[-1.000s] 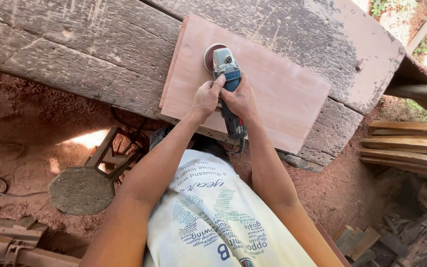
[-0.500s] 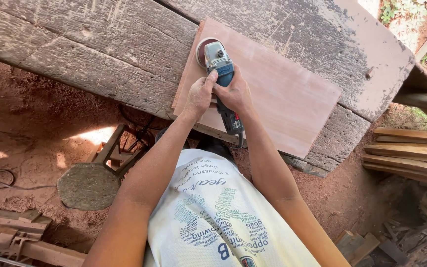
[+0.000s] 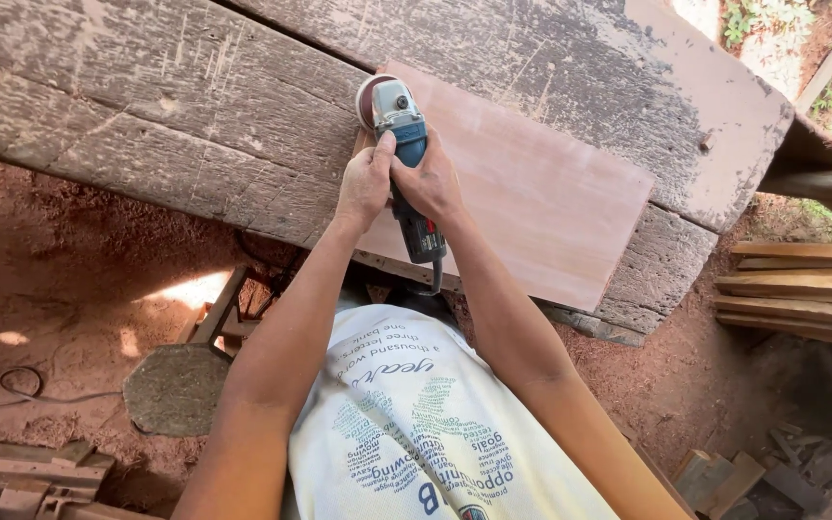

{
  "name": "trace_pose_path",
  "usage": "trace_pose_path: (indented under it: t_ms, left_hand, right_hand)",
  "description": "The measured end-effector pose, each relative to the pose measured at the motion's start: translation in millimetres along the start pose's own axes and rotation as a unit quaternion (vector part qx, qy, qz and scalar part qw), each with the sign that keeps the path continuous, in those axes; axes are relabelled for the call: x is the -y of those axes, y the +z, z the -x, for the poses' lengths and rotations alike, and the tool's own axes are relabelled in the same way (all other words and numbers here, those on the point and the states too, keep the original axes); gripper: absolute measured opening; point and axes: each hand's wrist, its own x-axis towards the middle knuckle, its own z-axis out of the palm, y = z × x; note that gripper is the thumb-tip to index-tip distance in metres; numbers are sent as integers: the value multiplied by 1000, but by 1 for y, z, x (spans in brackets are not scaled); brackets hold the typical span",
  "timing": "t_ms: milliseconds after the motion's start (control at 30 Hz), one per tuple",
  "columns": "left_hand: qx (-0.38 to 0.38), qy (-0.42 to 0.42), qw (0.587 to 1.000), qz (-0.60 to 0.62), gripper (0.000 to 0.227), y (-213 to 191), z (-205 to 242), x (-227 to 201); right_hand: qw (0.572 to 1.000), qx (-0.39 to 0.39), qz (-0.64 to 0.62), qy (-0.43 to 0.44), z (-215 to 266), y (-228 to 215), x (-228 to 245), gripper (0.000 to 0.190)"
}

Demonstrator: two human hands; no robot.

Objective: The person uses an angle grinder with a sanding disc to smooth the surface of a rectangular wooden board on a workbench. After finishing the first board, they place it aside, walk to a pile of lumber on the floor, pick up another board, and return to the workbench to continue sanding.

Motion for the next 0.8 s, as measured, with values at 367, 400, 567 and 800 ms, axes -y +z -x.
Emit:
trace_pose_path:
  t_ms: [367, 400, 567, 800]
  left_hand:
    - [89, -26, 995, -34, 60, 33, -15, -18]
    - [107, -44, 993, -10, 60, 40, -18, -13]
    - [139, -59, 988, -26, 62, 74, -20, -4]
    - [157, -64, 985, -43, 62, 116, -9, 4]
  right_hand:
    - [995, -75, -17, 62, 1, -30, -7, 70]
    - [993, -84, -28, 76, 3, -35, -10, 69]
    - [989, -104, -13, 104, 11, -59, -37, 67]
    - [987, -106, -26, 114, 24, -93, -70, 68]
